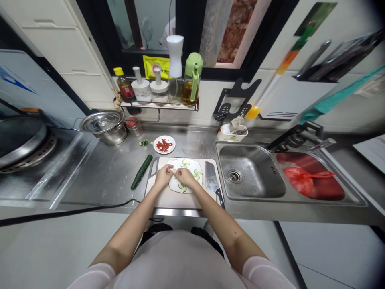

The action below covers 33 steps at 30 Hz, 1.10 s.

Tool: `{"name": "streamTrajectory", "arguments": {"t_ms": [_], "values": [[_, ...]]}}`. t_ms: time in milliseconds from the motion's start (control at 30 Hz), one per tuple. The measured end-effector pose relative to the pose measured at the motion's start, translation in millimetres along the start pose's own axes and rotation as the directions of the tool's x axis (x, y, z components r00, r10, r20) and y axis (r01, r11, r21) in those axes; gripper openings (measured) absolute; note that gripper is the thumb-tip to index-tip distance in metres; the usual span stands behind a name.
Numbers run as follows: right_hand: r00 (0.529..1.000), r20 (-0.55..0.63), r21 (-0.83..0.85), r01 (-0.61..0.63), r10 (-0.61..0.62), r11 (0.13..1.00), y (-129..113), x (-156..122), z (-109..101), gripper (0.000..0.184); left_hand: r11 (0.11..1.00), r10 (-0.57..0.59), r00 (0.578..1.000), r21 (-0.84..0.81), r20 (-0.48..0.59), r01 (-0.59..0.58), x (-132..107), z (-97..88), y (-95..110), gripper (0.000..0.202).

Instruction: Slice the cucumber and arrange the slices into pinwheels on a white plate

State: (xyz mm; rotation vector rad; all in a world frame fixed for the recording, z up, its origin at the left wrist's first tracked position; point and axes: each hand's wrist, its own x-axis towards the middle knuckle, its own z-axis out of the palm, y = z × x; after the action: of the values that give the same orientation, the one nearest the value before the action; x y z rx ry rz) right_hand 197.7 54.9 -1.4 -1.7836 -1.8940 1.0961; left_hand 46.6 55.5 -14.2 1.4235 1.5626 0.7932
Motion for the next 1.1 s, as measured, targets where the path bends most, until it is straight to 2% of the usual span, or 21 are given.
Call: {"name": "streamTrajectory", "arguments": {"t_ms": [133,367,567,867,1100], "values": [[0.999,-0.009,-0.143,-0.032,0.031,0.989,-5.4,1.7,1.8,0.013,0.984,0.047,0.998,0.172,-0.029,-0.042,2.3,-0.9,3.7,0.032],[1.000,-0.020,-0.326,-0.015,0.009,0.945,-7.1,4.3,7.9,0.022,0.890,0.133,0.991,0.438,0.023,-0.129,5.8,0.8,4.3,0.035],[0.999,-0.036,-0.340,-0.012,0.000,0.940,-7.0,1.6,13.1,0.020,0.869,0.175,0.984,0.464,0.038,-0.173,7.1,1.8,-3.1,0.030],[0.991,-0.082,-0.362,-0.124,0.101,0.924,-10.4,-3.4,17.4,0.030,0.851,0.158,0.987,0.508,-0.002,-0.135,5.8,6.2,-10.2,0.028],[0.990,-0.068,-0.364,-0.143,0.127,0.920,-12.0,-3.8,16.8,0.033,0.852,0.150,0.988,0.510,-0.023,-0.118,6.6,6.2,-10.6,0.034]]}}
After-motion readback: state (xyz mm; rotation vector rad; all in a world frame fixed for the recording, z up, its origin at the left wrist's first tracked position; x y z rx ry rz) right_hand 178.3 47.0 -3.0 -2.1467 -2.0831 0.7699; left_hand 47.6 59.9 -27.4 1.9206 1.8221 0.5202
